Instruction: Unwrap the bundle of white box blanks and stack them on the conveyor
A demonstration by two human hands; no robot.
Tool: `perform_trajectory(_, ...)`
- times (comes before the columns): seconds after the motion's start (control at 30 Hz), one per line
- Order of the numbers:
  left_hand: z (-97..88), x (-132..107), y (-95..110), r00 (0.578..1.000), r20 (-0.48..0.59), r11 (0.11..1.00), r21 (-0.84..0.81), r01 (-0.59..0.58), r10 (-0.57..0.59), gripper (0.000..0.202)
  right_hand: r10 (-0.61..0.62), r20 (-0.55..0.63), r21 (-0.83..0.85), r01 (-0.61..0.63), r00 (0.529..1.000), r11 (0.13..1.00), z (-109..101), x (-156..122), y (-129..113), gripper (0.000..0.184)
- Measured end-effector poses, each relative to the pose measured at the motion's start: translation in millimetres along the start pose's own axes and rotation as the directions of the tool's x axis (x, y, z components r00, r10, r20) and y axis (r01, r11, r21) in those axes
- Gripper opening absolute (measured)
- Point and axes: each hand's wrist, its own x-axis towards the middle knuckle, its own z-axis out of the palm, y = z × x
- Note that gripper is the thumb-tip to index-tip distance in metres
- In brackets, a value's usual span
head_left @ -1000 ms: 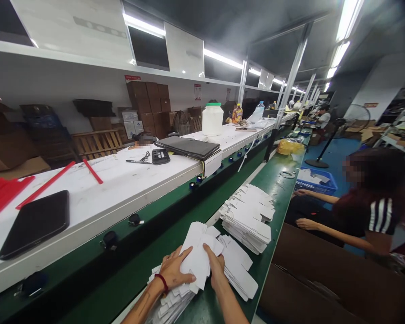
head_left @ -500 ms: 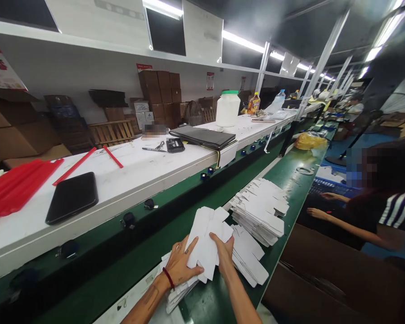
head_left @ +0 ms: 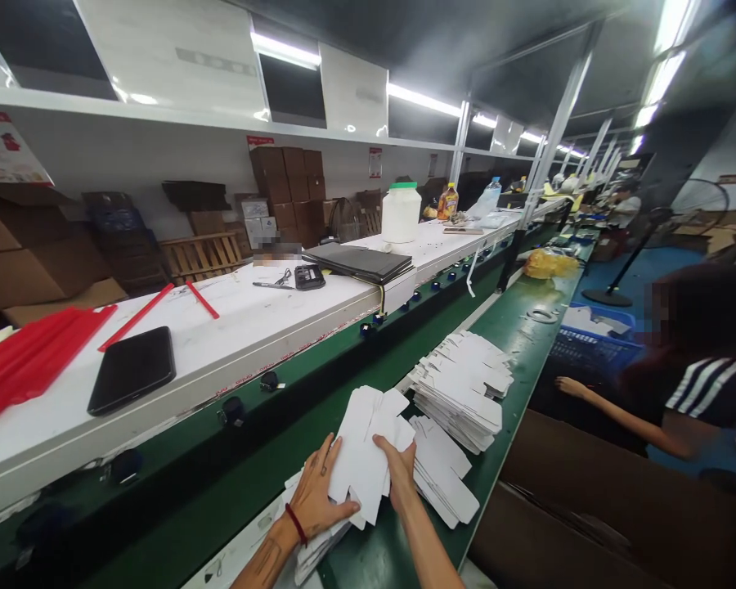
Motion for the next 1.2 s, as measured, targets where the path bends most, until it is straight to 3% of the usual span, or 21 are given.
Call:
perform_trajectory(0.2,2.1,-4.8,-3.4,1.0,0.005,1.0,-0.007,0.002,-0.002,0.114,0.038,0.091,0.048,-0.043,0.995,0.998,-2.7,-7.2,-2.7,0.037)
perform_trajectory(0.43,-2.8,-4.9,0.0,1.0,-0.004,0.999,-0.053,0.01,-0.01,0.118,0.072,0.046,0.037,-0.074,0.996,0.997,-2.9,-9.9,-5.4,0.052)
perform_trajectory(0.63,-2.9,-27.4,-7.4,0.996,-0.058,0.992,-0.106,0.069,-0.075,0.113,0.075,0.02,-0.038,-0.074,0.997,0.997,-4.6,-19.2,-4.5,0.061)
perform_trajectory(0.83,6.3,-38.6,-13.4,0.998,-0.056,0.994,-0.105,0.008,-0.014,0.13,-0.012,-0.023,-0.121,0.009,1.0,0.993,-3.9,-20.8,-8.1,0.046)
perform_trajectory(0.97,9.2,-36.8,-13.2,0.994,-0.109,0.995,-0.1,-0.012,0.001,0.128,-0.06,-0.027,-0.087,0.058,0.998,0.995,1.1,-22.3,-10.1,0.039)
perform_trajectory(1.2,4.2,-45.8,-10.1,0.991,-0.128,0.998,-0.062,0.021,-0.029,0.131,0.1,0.02,0.092,-0.102,0.995,0.99,-10.7,-25.4,-24.2,0.03)
